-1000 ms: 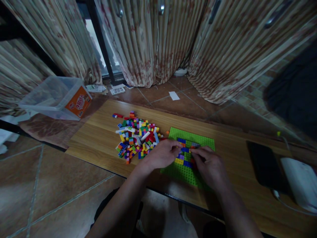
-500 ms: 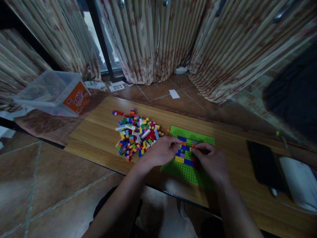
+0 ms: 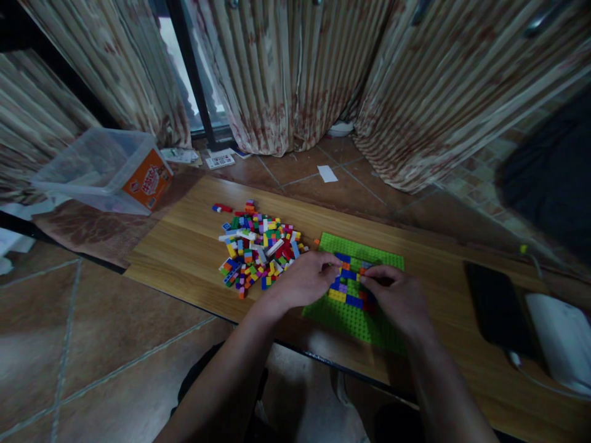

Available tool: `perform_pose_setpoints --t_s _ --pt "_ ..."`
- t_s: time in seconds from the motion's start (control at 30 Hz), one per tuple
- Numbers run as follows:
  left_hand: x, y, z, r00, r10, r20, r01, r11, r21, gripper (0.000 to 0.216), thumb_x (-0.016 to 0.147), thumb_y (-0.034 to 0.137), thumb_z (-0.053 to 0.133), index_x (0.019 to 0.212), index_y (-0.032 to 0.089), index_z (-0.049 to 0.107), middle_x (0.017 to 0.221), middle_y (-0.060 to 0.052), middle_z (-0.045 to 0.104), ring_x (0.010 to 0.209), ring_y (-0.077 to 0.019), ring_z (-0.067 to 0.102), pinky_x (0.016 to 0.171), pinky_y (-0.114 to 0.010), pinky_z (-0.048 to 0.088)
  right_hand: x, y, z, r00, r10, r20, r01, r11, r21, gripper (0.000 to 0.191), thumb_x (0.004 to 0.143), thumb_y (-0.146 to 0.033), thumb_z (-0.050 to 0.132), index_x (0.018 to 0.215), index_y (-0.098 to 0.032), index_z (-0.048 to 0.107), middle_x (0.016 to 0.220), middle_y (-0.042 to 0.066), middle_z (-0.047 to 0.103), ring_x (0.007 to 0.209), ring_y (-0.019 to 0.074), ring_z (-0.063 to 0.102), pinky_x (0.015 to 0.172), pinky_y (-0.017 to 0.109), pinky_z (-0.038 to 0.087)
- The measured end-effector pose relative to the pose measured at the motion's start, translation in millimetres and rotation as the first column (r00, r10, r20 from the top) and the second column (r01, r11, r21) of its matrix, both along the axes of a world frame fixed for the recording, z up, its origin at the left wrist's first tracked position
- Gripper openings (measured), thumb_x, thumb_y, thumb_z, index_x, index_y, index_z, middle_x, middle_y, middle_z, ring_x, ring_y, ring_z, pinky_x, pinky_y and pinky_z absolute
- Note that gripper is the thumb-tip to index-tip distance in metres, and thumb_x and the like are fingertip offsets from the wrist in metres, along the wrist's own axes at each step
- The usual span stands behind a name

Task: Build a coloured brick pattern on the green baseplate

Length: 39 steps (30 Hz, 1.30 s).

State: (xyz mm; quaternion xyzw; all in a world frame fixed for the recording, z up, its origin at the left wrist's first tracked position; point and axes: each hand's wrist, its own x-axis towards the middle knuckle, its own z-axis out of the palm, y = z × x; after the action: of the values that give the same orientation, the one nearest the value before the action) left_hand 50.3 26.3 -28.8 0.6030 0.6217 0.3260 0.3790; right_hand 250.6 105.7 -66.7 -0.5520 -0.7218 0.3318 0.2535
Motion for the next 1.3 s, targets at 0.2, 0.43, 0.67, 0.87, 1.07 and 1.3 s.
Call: perform_pose_setpoints --t_s 0.2,0.43,0.67,0.87,1.07,1.3 --pt "-0.5 2.0 -0.5 1.000 0.011 0.027 -0.011 1.000 0.000 0.033 0.091 0.026 0.046 0.107 0.014 0.072 0.084 -0.004 0.070 0.073 -0.0154 0.061 0.067 -0.025 0.047 -2.3 -2.0 -0.2 1.000 -0.007 -0.021 0.008 1.000 0.029 0.024 0.070 -0.044 0.070 0.074 -0.021 0.073 0.083 0.006 0.074 0.071 0.0205 0.066 0.069 0.037 0.051" --pt "-7.5 1.3 -0.3 0.988 0.064 0.143 -0.062 0.998 -0.023 0.031 0.092 0.031 0.048 0.107 0.013 0.068 0.077 -0.001 0.065 0.067 -0.0127 0.058 0.063 -0.023 0.047 5.1 -0.9 8.5 0.990 -0.059 -0.126 0.051 0.996 -0.067 0.025 0.071 -0.045 0.072 0.078 -0.021 0.074 0.078 0.005 0.075 0.071 0.0211 0.067 0.066 0.034 0.050" --pt "-8.5 2.9 -9.7 0.955 0.112 0.276 -0.098 0.993 -0.065 0.031 0.091 0.031 0.050 0.112 0.013 0.063 0.080 -0.001 0.065 0.069 -0.0124 0.062 0.066 -0.024 0.050 -9.7 -10.1 17.4 0.934 -0.163 -0.319 0.183 0.983 0.033 0.024 0.077 -0.043 0.070 0.082 -0.021 0.073 0.079 0.004 0.074 0.076 0.0215 0.068 0.072 0.035 0.053" --pt "-5.1 2.0 -12.6 0.952 0.072 0.297 -0.063 0.997 -0.040 0.031 0.092 0.028 0.049 0.115 0.014 0.062 0.086 -0.003 0.067 0.073 -0.0138 0.062 0.070 -0.026 0.051 -28.0 -30.9 19.5 0.918 0.204 -0.340 -0.162 0.976 0.147 0.021 0.087 -0.036 0.064 0.102 -0.025 0.072 0.103 0.005 0.071 0.094 0.0200 0.066 0.083 0.034 0.053" --pt "-5.0 0.4 -6.8 0.970 -0.040 0.238 0.029 0.998 0.050 0.022 0.090 0.019 0.046 0.099 0.014 0.066 0.084 -0.003 0.066 0.076 -0.0139 0.060 0.072 -0.024 0.048 -35.4 -38.9 18.0 0.894 0.367 -0.259 -0.318 0.924 0.210 0.023 0.092 -0.031 0.058 0.112 -0.027 0.069 0.109 0.005 0.069 0.102 0.0198 0.065 0.088 0.035 0.052" --pt "-3.0 -2.4 -3.1 0.977 -0.010 0.215 0.007 1.000 0.013 0.023 0.093 0.028 0.049 0.100 0.015 0.067 0.080 -0.003 0.067 0.071 -0.0134 0.060 0.063 -0.023 0.046 -35.7 -35.7 13.9 0.918 0.359 -0.167 -0.332 0.927 0.172 0.018 0.092 -0.036 0.058 0.101 -0.026 0.070 0.101 0.003 0.071 0.095 0.0205 0.066 0.082 0.033 0.051"
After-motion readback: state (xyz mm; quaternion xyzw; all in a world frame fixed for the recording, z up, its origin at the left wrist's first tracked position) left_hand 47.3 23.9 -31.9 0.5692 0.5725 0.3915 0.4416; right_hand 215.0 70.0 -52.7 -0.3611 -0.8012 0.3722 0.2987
